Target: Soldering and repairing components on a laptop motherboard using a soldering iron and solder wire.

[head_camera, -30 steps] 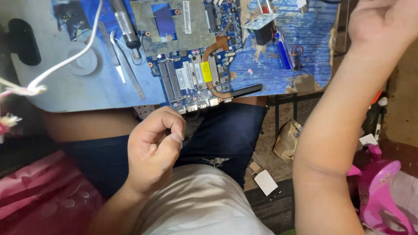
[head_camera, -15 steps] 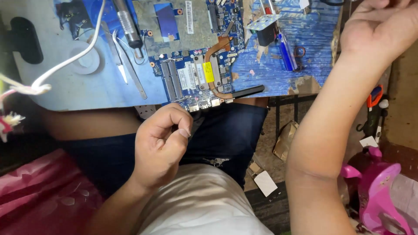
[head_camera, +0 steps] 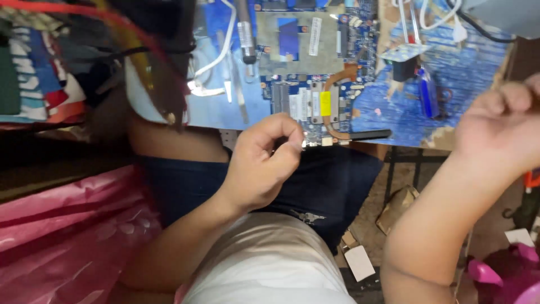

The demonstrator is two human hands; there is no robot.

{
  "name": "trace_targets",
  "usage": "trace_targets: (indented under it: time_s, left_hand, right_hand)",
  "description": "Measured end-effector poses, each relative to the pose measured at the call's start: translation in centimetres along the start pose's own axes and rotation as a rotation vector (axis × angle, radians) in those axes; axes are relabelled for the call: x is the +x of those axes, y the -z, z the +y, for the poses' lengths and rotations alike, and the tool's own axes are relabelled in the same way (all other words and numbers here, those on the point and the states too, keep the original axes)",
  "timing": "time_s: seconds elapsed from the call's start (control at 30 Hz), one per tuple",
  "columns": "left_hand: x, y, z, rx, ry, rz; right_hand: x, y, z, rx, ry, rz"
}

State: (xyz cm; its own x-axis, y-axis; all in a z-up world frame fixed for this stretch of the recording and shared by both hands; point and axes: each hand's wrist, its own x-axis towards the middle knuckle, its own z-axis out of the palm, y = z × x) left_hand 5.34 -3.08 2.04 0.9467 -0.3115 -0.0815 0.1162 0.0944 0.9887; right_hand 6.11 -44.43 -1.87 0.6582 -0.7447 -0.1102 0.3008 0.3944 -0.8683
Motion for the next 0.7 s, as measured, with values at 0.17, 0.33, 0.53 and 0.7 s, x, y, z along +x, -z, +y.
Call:
trace_targets:
  time_s: [0.17,0.33,0.53,0.7]
  left_hand:
    - [1.5,0.7,0.1,0.02,0.029,-0.039]
    - [2.0,1.4,-0.1,-0.198,0.14,-0.082]
    - [1.6,1.9,0.6,-0.112,0.128,-0.032]
    - [1.6,2.1,0.9,-0.05,0.106,-0.006]
  right_hand:
    - [-13.9,-9.6,2.0,-0.455,0.349,-0.556]
    - [-18.6,-15.7,1.0,-0.808,0.626,-1.057]
    - [-18.8,-16.8,1.7,-0.821,0.687,-1.174]
    - [-18.7,-16.9,2.2,-0.82,0.684,-1.19]
